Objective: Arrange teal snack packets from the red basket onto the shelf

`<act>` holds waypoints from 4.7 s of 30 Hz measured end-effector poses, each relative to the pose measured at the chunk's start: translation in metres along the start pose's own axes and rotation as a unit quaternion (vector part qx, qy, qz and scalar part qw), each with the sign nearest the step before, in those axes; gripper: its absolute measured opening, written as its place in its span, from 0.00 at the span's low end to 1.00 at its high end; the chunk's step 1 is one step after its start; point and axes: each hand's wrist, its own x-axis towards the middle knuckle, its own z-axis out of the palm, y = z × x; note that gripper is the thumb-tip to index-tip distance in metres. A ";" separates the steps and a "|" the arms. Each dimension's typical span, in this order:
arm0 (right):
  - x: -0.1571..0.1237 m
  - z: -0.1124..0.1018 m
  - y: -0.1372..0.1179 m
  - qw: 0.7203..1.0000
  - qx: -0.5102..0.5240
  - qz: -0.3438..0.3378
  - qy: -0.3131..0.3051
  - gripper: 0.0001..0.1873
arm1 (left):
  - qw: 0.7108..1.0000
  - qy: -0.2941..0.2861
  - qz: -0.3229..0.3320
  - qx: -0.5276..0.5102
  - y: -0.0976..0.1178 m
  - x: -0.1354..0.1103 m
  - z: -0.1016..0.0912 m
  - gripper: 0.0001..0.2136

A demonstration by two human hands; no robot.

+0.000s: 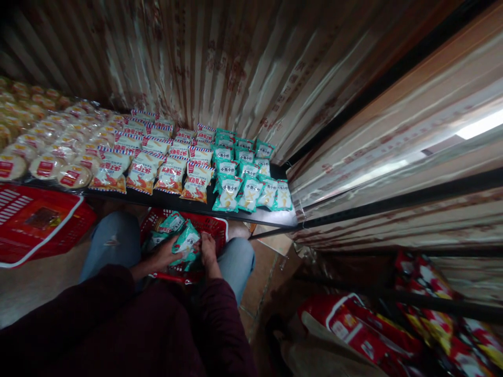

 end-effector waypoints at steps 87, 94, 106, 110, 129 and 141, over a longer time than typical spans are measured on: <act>-0.004 0.055 -0.105 0.778 -0.339 -0.522 0.086 0.22 | 0.871 0.259 0.304 0.286 0.114 0.051 -0.006 0.23; -0.026 0.030 -0.107 0.705 -0.366 -0.591 0.138 0.23 | 0.869 0.267 0.308 0.280 0.112 0.048 -0.001 0.24; -0.006 -0.006 -0.099 0.727 -0.369 -0.528 0.238 0.23 | 0.886 0.184 0.324 0.276 0.124 0.037 0.025 0.21; -0.001 -0.005 -0.098 0.735 -0.353 -0.537 0.218 0.23 | 0.907 0.122 0.317 0.249 0.131 0.052 0.040 0.24; 0.003 -0.010 -0.103 0.746 -0.324 -0.541 0.215 0.23 | 0.909 0.085 0.335 0.235 0.134 0.076 0.052 0.26; 0.003 -0.016 -0.105 0.728 -0.362 -0.541 0.212 0.23 | 0.889 0.082 0.361 0.268 0.134 0.083 0.052 0.25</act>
